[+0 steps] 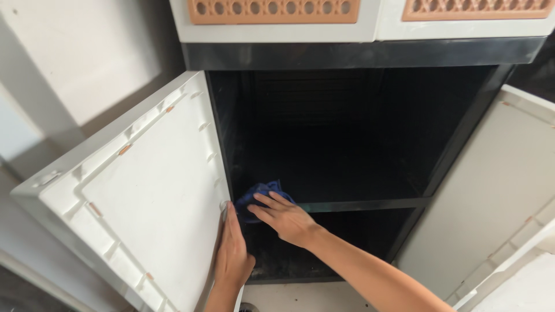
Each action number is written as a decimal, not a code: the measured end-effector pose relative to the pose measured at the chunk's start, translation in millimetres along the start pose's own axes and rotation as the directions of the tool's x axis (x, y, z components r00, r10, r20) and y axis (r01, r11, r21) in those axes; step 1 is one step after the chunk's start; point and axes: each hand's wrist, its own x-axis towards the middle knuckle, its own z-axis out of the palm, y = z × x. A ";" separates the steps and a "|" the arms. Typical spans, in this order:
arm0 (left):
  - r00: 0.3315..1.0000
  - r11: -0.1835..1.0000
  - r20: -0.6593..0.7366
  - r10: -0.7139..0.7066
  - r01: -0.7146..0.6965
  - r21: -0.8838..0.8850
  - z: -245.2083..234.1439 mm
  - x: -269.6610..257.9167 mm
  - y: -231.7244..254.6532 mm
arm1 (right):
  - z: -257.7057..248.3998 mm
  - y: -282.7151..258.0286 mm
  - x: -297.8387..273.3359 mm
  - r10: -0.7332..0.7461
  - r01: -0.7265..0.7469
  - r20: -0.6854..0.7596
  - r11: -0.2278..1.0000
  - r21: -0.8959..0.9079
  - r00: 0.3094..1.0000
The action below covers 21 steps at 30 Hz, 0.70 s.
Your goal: The person retrieves a blue cloth from a bag and wipes the interior surfaces and door of a white cabinet. The person then places the cloth on the floor among several pairs of shoes.
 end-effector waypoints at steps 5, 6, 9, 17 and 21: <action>1.000 0.995 -0.013 -0.002 0.003 0.101 5.3 1.4 -2.8 | -19.2 46.7 -59.0 0.088 -0.073 0.239 0.995 -0.071 0.967; 1.000 0.994 -0.018 0.008 -0.005 0.113 9.3 1.2 -2.5 | -22.7 60.9 -80.2 0.098 -0.069 0.238 0.989 -0.127 0.966; 1.000 0.987 0.014 0.007 -0.009 0.160 12.5 0.7 -6.1 | -34.6 100.6 -152.7 0.121 -0.065 0.194 0.961 -0.270 0.974; 0.999 0.974 0.022 0.032 -0.036 0.222 6.5 2.2 -9.4 | -42.1 101.8 -264.3 0.458 -0.388 0.252 0.877 -0.282 0.852; 0.999 0.985 0.013 0.035 -0.037 0.168 8.4 3.0 -9.9 | -66.2 97.8 -223.0 0.777 -0.819 0.263 0.561 0.121 0.571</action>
